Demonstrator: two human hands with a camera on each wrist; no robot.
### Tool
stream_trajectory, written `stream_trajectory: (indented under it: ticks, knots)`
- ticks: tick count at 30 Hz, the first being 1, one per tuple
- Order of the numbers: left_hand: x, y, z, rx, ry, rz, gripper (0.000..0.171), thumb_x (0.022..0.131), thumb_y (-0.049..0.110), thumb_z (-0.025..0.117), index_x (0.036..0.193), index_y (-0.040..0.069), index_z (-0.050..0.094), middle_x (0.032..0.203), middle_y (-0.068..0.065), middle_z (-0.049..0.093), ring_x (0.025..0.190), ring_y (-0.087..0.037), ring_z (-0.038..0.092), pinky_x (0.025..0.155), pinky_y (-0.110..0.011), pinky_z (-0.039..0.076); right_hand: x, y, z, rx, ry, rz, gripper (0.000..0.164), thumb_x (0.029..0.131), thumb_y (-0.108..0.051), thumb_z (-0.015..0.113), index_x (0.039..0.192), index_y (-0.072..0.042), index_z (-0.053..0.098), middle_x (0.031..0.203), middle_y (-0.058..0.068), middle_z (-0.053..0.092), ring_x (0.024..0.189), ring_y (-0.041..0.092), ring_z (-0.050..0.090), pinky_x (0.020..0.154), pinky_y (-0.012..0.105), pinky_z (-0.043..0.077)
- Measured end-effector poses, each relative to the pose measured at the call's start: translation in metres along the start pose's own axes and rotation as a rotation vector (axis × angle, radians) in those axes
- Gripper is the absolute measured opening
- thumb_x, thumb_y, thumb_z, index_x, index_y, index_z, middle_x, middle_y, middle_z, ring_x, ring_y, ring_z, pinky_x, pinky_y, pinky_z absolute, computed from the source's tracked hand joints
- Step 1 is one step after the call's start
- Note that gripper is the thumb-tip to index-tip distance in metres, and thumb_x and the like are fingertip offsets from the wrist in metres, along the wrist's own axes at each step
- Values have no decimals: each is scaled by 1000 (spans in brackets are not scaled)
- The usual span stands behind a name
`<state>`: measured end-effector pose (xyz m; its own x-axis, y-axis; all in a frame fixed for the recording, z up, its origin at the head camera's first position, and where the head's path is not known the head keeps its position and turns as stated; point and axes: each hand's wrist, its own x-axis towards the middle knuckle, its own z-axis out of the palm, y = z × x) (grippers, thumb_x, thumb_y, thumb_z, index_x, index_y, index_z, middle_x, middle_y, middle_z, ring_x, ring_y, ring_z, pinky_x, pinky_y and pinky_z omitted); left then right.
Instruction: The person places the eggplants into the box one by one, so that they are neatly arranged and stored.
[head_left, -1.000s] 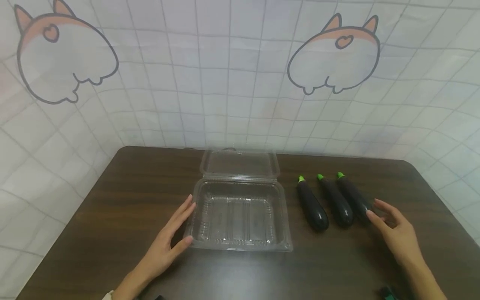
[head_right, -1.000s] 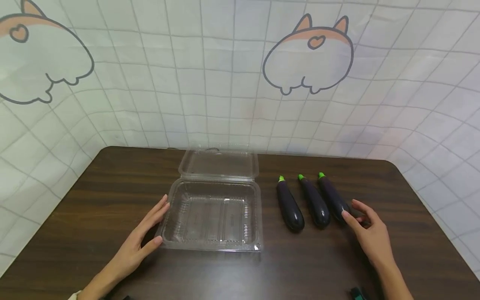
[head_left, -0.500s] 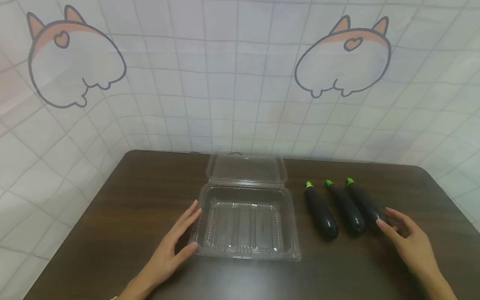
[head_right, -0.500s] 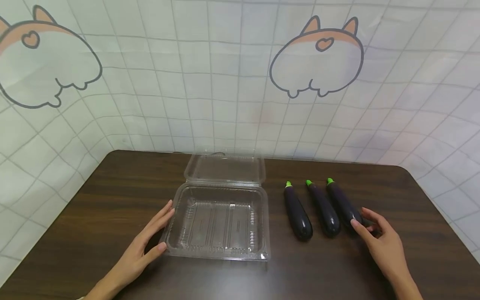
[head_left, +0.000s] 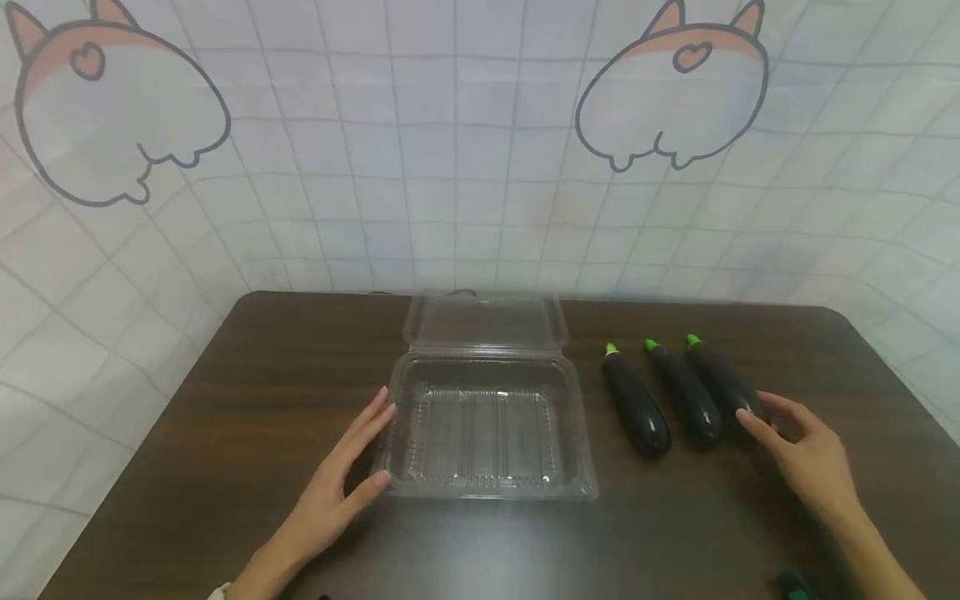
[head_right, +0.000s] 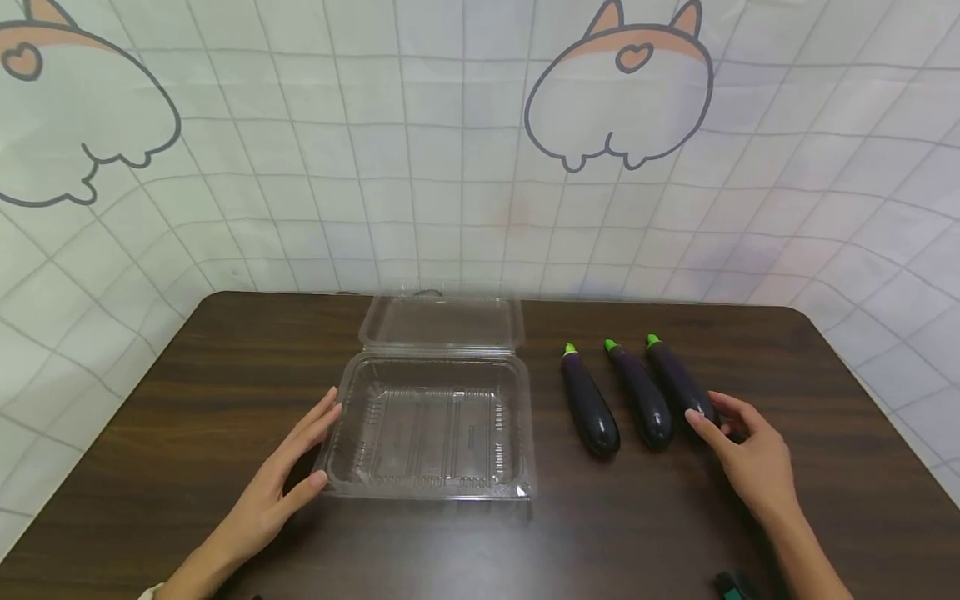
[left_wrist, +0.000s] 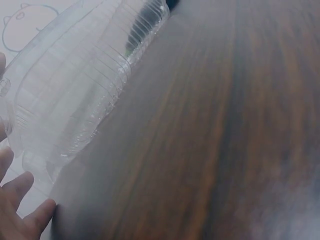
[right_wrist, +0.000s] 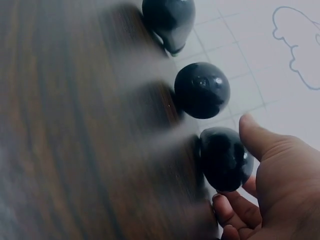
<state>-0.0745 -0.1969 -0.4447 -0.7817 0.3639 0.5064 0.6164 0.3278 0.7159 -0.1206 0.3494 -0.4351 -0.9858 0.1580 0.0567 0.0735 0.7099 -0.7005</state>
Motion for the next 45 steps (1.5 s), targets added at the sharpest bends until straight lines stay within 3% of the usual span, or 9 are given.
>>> stream_trajectory:
  ticks: [9,16,20,23,26,30,33,36,45]
  knots:
    - [5,-4,-7,0,-17,-33,67,87,-2,59,148,4,32,158,-12,16,144,-31,14,111,-24,11,10,-9,4,-35,20,-29,70,92,-48,57,142,-2,42,128,34,49,109,48,49,65,36,43]
    - [-1,-7,-7,17,-21,-38,67,87,0,59,148,5,32,157,-14,17,143,-32,15,111,-31,13,4,-6,12,-52,-1,-35,70,93,-48,57,142,-1,41,126,36,50,108,50,52,66,42,46]
    - [-11,-9,-5,-6,-18,-12,66,87,1,58,147,1,32,156,-18,17,143,-35,15,111,-25,12,-4,-2,18,-59,1,-26,68,93,-47,57,141,-3,43,108,28,59,74,32,58,51,30,39]
    - [-17,-11,-4,-22,-8,6,65,87,2,59,146,-1,32,156,-20,17,142,-36,15,111,-23,12,-7,0,21,-43,12,-29,66,92,-47,59,140,-5,45,91,12,53,51,14,40,41,27,31]
    - [-20,-14,-2,-28,5,23,65,87,3,60,146,-2,32,155,-22,17,142,-37,15,112,-23,12,-6,2,24,-19,19,-35,65,91,-47,60,139,-6,47,85,5,48,46,8,31,38,27,29]
    - [-19,-17,3,-29,10,39,65,87,2,61,145,-4,33,155,-23,18,142,-38,16,112,-24,12,-3,8,24,-33,20,-17,65,90,-48,61,139,-7,47,90,9,52,52,12,38,43,29,31]
    - [-15,-18,6,-30,6,38,65,87,3,61,145,-3,33,155,-23,18,142,-37,16,112,-24,12,-1,13,21,-58,3,8,68,91,-50,59,141,-6,45,106,22,57,74,26,52,55,36,39]
    - [-12,-16,7,-29,6,30,64,88,5,60,146,-3,33,155,-21,18,142,-37,16,112,-24,12,1,13,16,-52,-18,23,71,92,-50,57,143,-3,42,123,34,52,101,47,51,66,46,43]
    - [-9,-12,8,-22,10,15,62,90,7,59,146,-2,34,156,-19,18,142,-36,16,112,-24,12,4,-2,1,-27,-15,14,71,93,-49,55,144,-1,39,129,37,48,111,54,47,71,55,45]
